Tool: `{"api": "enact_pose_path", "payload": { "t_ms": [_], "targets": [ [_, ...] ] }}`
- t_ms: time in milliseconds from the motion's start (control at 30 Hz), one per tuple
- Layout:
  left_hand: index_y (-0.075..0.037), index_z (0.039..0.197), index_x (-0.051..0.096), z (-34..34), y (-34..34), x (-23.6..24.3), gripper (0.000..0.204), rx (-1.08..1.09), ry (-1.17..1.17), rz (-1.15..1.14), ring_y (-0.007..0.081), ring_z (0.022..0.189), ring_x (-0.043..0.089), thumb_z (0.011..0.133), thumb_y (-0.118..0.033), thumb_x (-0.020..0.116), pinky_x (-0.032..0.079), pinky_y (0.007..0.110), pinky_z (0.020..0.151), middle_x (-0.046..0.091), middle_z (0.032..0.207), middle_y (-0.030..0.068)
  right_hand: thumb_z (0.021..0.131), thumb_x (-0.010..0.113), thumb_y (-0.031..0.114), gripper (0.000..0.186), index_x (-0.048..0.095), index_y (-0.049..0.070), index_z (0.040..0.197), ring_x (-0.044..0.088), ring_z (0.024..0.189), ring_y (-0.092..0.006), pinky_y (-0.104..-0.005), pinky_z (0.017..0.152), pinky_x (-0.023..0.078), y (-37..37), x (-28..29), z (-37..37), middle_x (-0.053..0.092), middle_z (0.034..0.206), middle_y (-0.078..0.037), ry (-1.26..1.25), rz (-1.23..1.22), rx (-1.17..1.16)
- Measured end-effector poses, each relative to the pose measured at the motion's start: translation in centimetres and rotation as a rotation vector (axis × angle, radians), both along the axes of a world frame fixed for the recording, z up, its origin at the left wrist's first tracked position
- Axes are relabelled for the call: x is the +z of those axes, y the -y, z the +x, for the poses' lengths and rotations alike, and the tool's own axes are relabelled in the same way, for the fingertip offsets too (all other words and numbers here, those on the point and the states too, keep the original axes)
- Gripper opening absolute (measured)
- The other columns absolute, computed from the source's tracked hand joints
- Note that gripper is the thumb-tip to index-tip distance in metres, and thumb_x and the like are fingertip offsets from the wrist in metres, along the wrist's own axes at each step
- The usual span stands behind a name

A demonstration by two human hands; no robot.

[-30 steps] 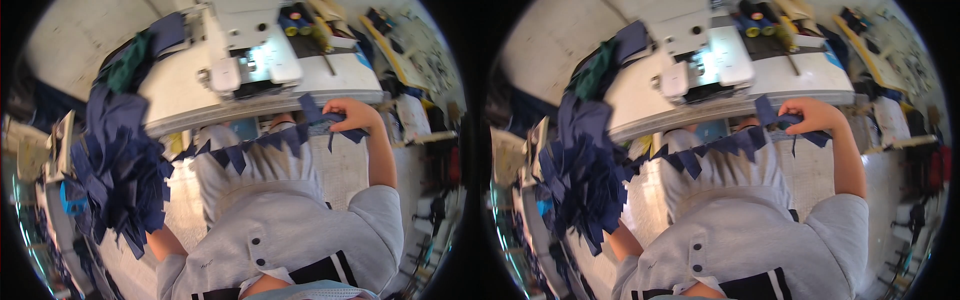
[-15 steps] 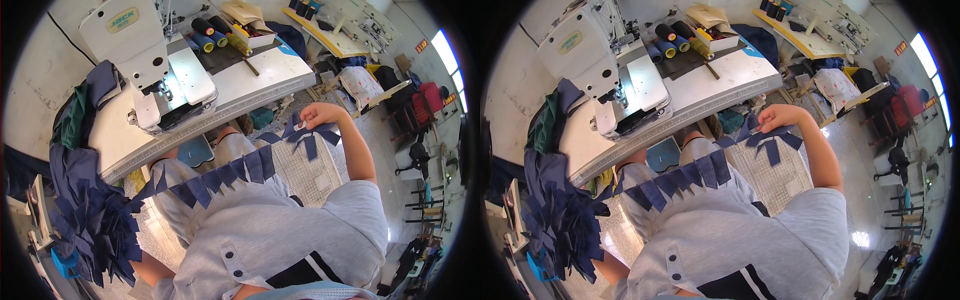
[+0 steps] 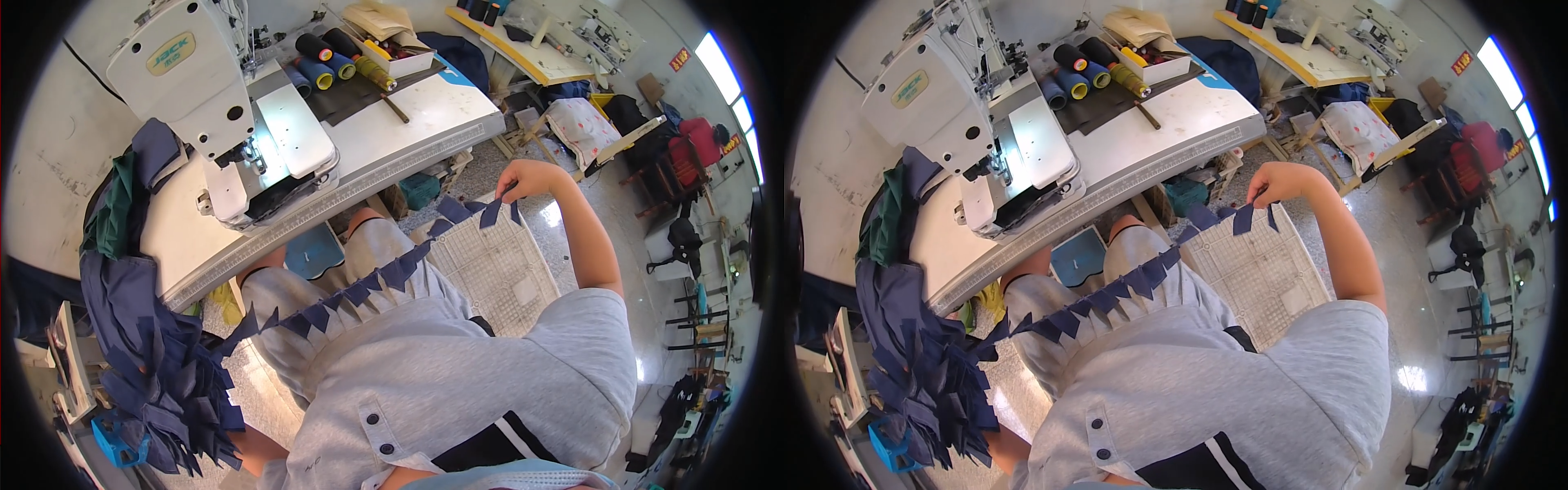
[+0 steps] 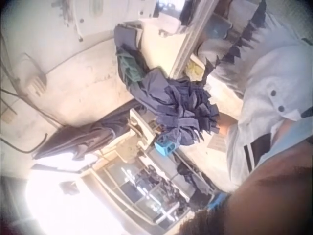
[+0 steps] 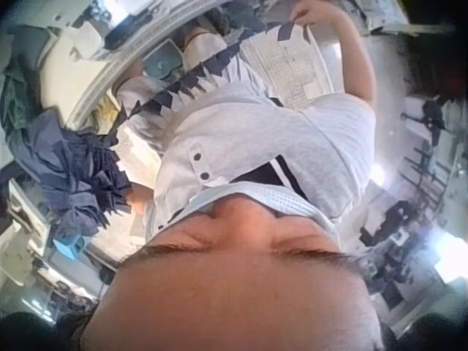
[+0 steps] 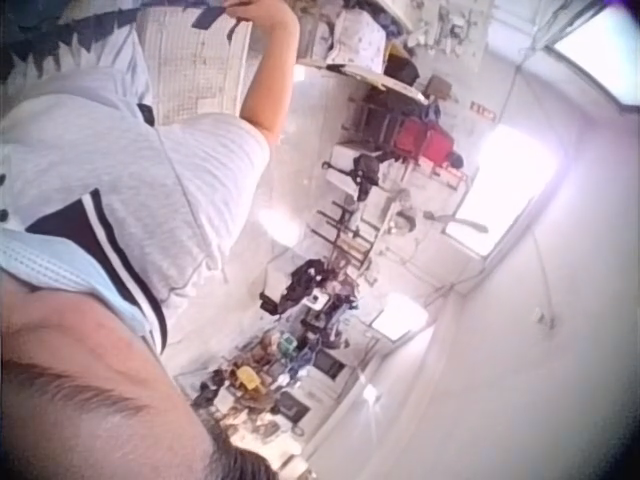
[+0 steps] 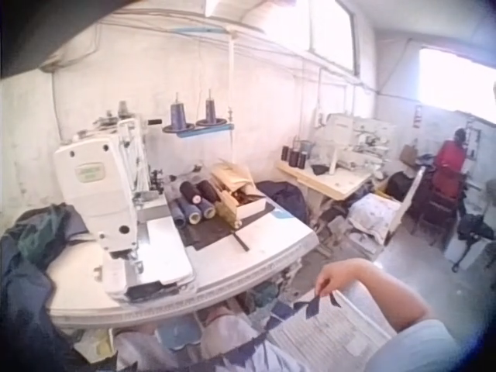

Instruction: Sewing small blue fabric strips onto a larger blue garment using an industrial sewing machine.

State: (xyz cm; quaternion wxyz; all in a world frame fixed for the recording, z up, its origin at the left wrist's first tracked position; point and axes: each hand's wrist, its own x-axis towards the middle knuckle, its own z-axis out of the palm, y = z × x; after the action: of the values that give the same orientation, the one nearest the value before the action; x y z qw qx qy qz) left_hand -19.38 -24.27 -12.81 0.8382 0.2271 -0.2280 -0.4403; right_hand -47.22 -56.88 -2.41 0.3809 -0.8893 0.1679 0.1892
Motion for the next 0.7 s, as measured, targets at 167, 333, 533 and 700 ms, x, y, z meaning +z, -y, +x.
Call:
{"api": "enact_pose_path", "payload": {
  "t_ms": [167,333,533,700],
  "targets": [
    [0.001,0.133,0.051,-0.5,1.5,-0.6,0.047,-0.065,-0.012,-0.025,0.0272,0.111,0.063,0.095,-0.026,0.053,0.049,0.038,0.099,0.061,0.125,0.0174,0.077,0.077,0.02,0.025,0.073,0.003,0.095,0.065,0.077,-0.0125,-0.0302,0.073,0.051,0.4,1.3,-0.9,0.073,0.086,-0.003,-0.172,-0.116,-0.092],
    [0.001,0.133,0.051,-0.8,2.4,-1.1,0.047,-0.122,-0.015,-0.033,0.0271,0.111,0.063,0.095,-0.026,0.053,0.049,0.038,0.099,0.061,0.125,0.0174,0.081,0.075,0.015,0.025,0.071,0.002,0.102,0.063,0.079,-0.0094,-0.0264,0.073,0.05,2.6,0.6,-2.3,0.072,0.09,-0.001,-0.134,-0.04,-0.166],
    [0.002,0.133,0.051,-0.4,1.6,-1.9,0.048,-0.136,-0.016,-0.027,0.0271,0.112,0.062,0.095,-0.027,0.053,0.049,0.038,0.1,0.061,0.126,0.0174,0.085,0.071,0.006,0.023,0.069,0.001,0.107,0.064,0.085,-0.0084,-0.0242,0.08,0.051,0.6,2.4,-2.5,0.071,0.095,-0.001,0.135,0.27,-0.327],
    [0.002,0.134,0.05,-0.1,2.0,-2.2,0.049,-0.163,-0.014,-0.041,0.027,0.112,0.062,0.095,-0.028,0.053,0.048,0.038,0.1,0.061,0.126,0.0175,0.086,0.069,0.004,0.02,0.067,-0.002,0.105,0.066,0.087,-0.0098,-0.0243,0.082,0.053,0.0,3.3,-3.0,0.071,0.097,-0.004,0.271,0.377,-0.278]
  ]
}}
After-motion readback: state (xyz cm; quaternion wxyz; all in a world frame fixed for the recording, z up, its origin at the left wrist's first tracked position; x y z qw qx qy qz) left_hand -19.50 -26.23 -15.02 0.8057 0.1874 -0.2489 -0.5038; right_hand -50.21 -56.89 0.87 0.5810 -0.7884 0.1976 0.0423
